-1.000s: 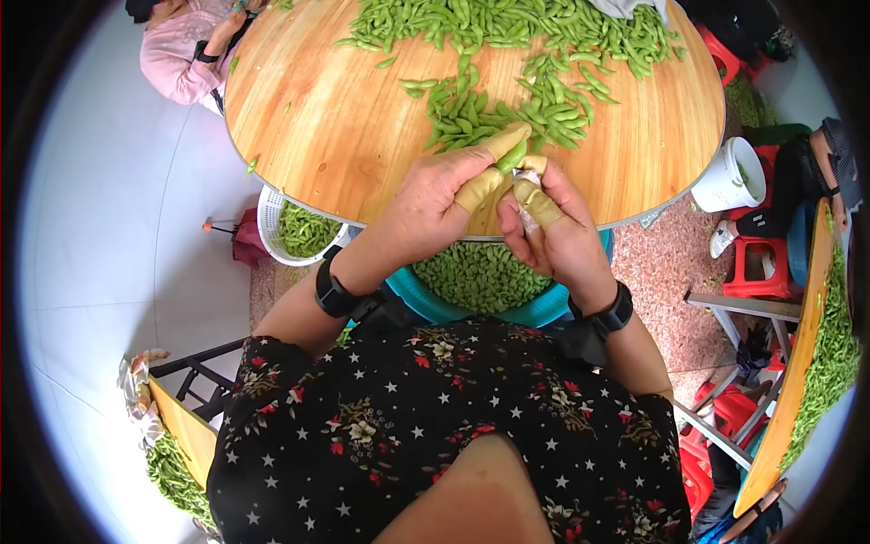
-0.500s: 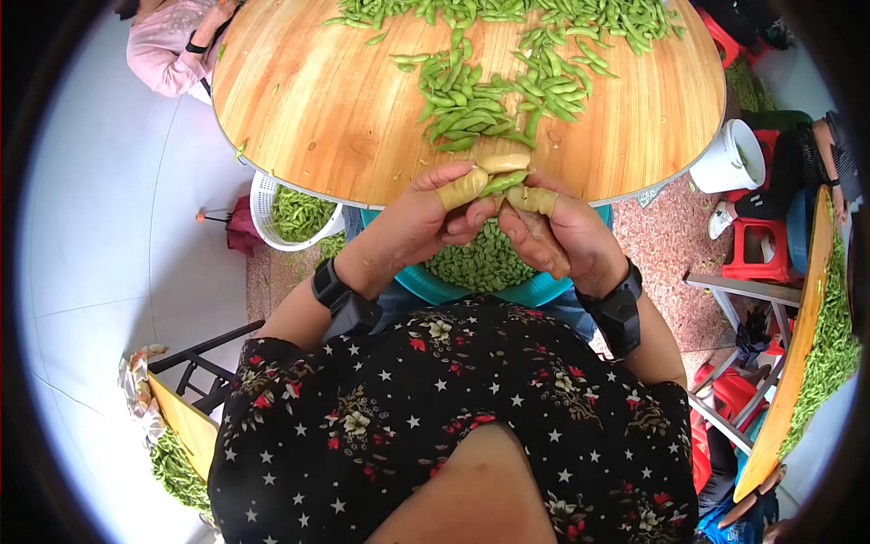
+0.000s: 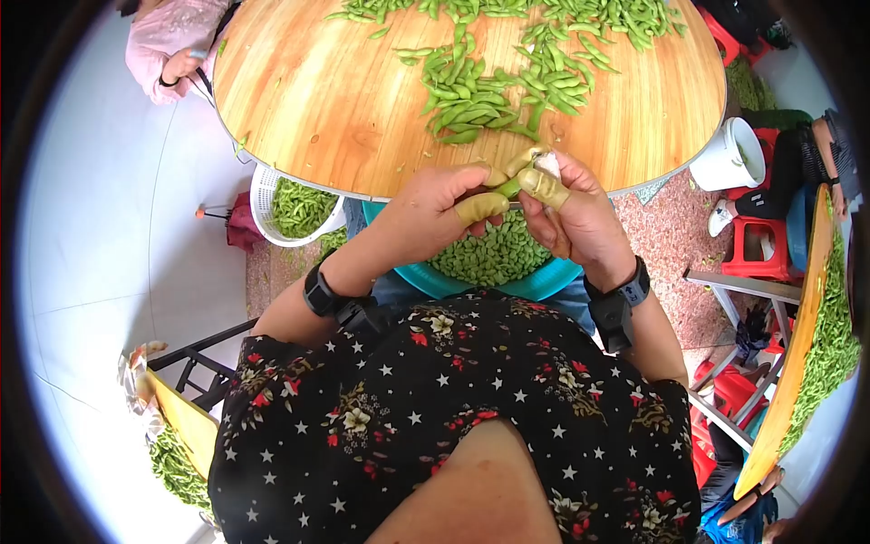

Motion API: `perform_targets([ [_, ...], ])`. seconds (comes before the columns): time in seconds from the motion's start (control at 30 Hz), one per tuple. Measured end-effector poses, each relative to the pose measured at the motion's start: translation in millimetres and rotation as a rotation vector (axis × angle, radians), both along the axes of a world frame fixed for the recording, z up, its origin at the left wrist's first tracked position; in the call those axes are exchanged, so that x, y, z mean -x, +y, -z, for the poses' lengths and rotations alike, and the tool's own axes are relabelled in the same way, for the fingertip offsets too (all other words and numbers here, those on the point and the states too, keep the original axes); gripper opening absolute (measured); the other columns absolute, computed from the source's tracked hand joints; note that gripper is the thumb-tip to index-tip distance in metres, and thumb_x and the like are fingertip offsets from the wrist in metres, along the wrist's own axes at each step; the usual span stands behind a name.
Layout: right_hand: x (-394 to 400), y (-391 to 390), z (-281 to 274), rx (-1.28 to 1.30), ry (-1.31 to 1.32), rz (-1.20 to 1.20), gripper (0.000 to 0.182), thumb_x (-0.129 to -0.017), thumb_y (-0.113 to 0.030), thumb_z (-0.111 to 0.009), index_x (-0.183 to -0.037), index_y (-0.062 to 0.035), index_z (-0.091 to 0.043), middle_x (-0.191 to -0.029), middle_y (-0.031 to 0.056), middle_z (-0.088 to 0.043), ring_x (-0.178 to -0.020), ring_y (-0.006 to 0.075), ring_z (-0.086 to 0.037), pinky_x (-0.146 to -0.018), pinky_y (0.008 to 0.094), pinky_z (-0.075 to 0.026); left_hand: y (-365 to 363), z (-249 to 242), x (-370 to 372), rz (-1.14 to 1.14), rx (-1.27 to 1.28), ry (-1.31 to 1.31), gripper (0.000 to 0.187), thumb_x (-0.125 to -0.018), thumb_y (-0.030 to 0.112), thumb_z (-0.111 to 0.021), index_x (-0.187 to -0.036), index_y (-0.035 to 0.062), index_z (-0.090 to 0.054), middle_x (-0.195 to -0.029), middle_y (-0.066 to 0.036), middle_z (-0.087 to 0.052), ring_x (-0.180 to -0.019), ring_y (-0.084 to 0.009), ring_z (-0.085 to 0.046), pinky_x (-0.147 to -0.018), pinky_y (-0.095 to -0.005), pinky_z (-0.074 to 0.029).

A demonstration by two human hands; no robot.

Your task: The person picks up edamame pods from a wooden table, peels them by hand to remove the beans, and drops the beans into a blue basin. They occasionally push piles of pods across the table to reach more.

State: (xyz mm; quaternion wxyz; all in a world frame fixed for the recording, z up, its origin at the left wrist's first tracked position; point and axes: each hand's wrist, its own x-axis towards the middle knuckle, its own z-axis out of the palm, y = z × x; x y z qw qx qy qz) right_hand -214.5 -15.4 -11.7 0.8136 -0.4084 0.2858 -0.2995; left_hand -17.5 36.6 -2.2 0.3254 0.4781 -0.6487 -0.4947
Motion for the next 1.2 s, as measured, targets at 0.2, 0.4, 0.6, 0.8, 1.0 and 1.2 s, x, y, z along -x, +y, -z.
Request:
perform_targets([
  [0.2,-13,4,-2,0.224,0.101,0.112,0.007,-0.094,-0.013,-0.059,-0.099,-0.0075,-0.058,-0.061,-0.0045,-0.049,-0.043,0.0025,-0.039,-0.038,0.0191,-0.029,0,1,13,-0.144,0.699,-0.41,0.009,-0.087,0.01,-0.065,-0.091,0.0022,-0.063,-0.069,-0.01,-0.057,-0.06,-0.0202,-0.059,-0.053,-0.0318,-0.046],
  [0.4,-9,3,-7,0.267,0.088,0.059,0.01,-0.093,-0.013,-0.06,-0.099,-0.0063,-0.058,-0.064,-0.0028,-0.053,-0.045,0.0027,-0.041,-0.038,0.0191,-0.03,0,-2,10,-0.043,0.526,-0.19,0.014,-0.087,0.014,-0.063,-0.083,0.0007,-0.059,-0.07,-0.013,-0.057,-0.058,-0.0268,-0.056,-0.051,-0.0323,-0.043],
  [0.6,6,8,-1,0.183,0.052,-0.086,0.011,-0.092,-0.014,-0.062,-0.1,-0.0058,-0.058,-0.075,0.0011,-0.062,-0.05,0.003,-0.047,-0.041,0.0174,-0.033,8,9,6,-0.046,-0.391,0.553,0.023,-0.098,0.02,-0.052,-0.092,0.002,-0.064,-0.072,0.002,-0.056,-0.06,-0.0054,-0.044,-0.053,-0.0209,-0.034],
  [0.8,7,10,11,0.588,0.233,-0.026,0.008,-0.093,-0.011,-0.059,-0.099,-0.0056,-0.058,-0.075,0.001,-0.061,-0.056,0.0035,-0.05,-0.047,0.0174,-0.038,6,19,6,-0.018,-0.178,0.19,0.021,-0.096,0.019,-0.052,-0.087,0.0041,-0.064,-0.069,-0.002,-0.058,-0.057,-0.0116,-0.048,-0.052,-0.0275,-0.038],
  [1.0,8,10,10,0.252,0.217,-0.077,0.01,-0.091,-0.012,-0.061,-0.097,-0.005,-0.059,-0.074,-0.0019,-0.058,-0.065,0.0039,-0.052,-0.057,0.0194,-0.041,6,23,13,-0.072,0.511,-0.283,0.009,-0.09,0.01,-0.057,-0.087,0.001,-0.057,-0.066,-0.012,-0.047,-0.057,-0.0223,-0.049,-0.053,-0.033,-0.039],
  [1.2,8,10,13,0.76,0.296,0.102,0.007,-0.091,-0.009,-0.06,-0.097,-0.0052,-0.059,-0.075,-0.0027,-0.055,-0.057,0.0041,-0.048,-0.051,0.0191,-0.039,5,23,14,-0.105,0.395,-0.179,0.009,-0.088,0.009,-0.058,-0.092,0.0004,-0.056,-0.068,-0.012,-0.049,-0.058,-0.0249,-0.05,-0.053,-0.0347,-0.039],
])
